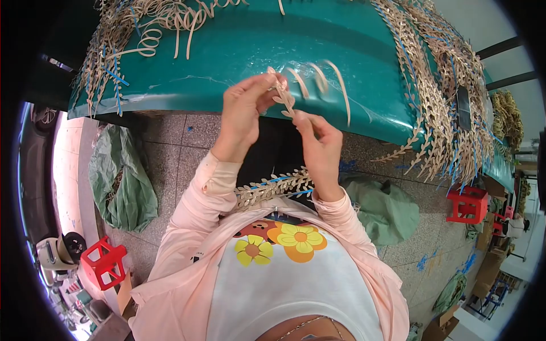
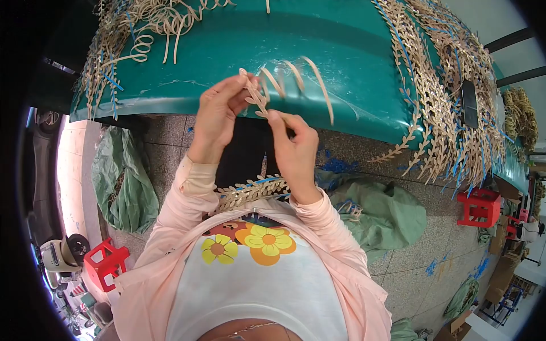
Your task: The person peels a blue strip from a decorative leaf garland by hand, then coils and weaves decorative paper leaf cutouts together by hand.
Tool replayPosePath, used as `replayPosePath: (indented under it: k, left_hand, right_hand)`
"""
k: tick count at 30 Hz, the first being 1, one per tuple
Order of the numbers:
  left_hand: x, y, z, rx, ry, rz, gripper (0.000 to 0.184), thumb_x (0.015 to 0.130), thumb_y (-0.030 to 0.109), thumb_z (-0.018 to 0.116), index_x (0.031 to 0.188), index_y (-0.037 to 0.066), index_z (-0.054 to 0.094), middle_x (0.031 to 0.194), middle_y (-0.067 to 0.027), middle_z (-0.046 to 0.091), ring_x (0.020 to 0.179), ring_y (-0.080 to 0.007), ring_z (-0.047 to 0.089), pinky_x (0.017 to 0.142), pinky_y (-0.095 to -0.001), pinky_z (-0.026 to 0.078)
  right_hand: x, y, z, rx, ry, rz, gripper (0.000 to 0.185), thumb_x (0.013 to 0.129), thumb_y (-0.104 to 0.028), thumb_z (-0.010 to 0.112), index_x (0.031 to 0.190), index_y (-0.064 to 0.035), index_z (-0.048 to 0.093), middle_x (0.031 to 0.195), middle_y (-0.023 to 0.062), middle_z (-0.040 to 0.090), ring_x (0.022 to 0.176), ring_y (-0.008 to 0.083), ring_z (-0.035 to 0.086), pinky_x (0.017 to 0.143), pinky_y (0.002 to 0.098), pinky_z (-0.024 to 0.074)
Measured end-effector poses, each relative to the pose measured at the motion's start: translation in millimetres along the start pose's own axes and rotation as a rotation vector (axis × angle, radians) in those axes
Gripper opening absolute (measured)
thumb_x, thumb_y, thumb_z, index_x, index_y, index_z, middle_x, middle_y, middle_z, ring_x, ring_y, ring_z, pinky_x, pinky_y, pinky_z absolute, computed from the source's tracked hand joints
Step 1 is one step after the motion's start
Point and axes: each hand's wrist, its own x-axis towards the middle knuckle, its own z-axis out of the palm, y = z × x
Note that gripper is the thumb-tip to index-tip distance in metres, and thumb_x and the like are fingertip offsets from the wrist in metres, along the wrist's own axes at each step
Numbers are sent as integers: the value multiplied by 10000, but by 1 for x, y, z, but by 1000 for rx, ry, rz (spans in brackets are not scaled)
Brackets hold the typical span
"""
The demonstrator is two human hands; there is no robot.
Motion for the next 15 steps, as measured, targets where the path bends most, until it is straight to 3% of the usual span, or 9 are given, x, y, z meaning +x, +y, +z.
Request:
replayPosePath:
  k: [4,9,15]
  left_hand:
    - [-5,6,6,25,33,-68,226,933,177,665,1032,-23,703,994,-124,720,822,-181,703,770,-306,568]
    - [-11,-3,11,99,-3,-129,267,933,232,672,1082,11,696,1009,-85,722,896,-154,695,836,-285,532]
    - [-16,-4,10,118,38,-208,265,918,244,696,1060,20,701,978,-79,724,852,-140,688,805,-279,523]
  right_hand:
    - [-10,-13,0,282,1,89,225,940,-181,685,1033,23,695,847,9,678,768,53,594,706,194,463]
    - [-8,-3,5,239,64,12,186,928,-167,701,986,10,695,794,-20,656,689,16,544,602,165,406]
    - [-11,1,4,190,100,30,181,927,-171,703,978,3,697,770,-30,644,620,0,495,550,157,374]
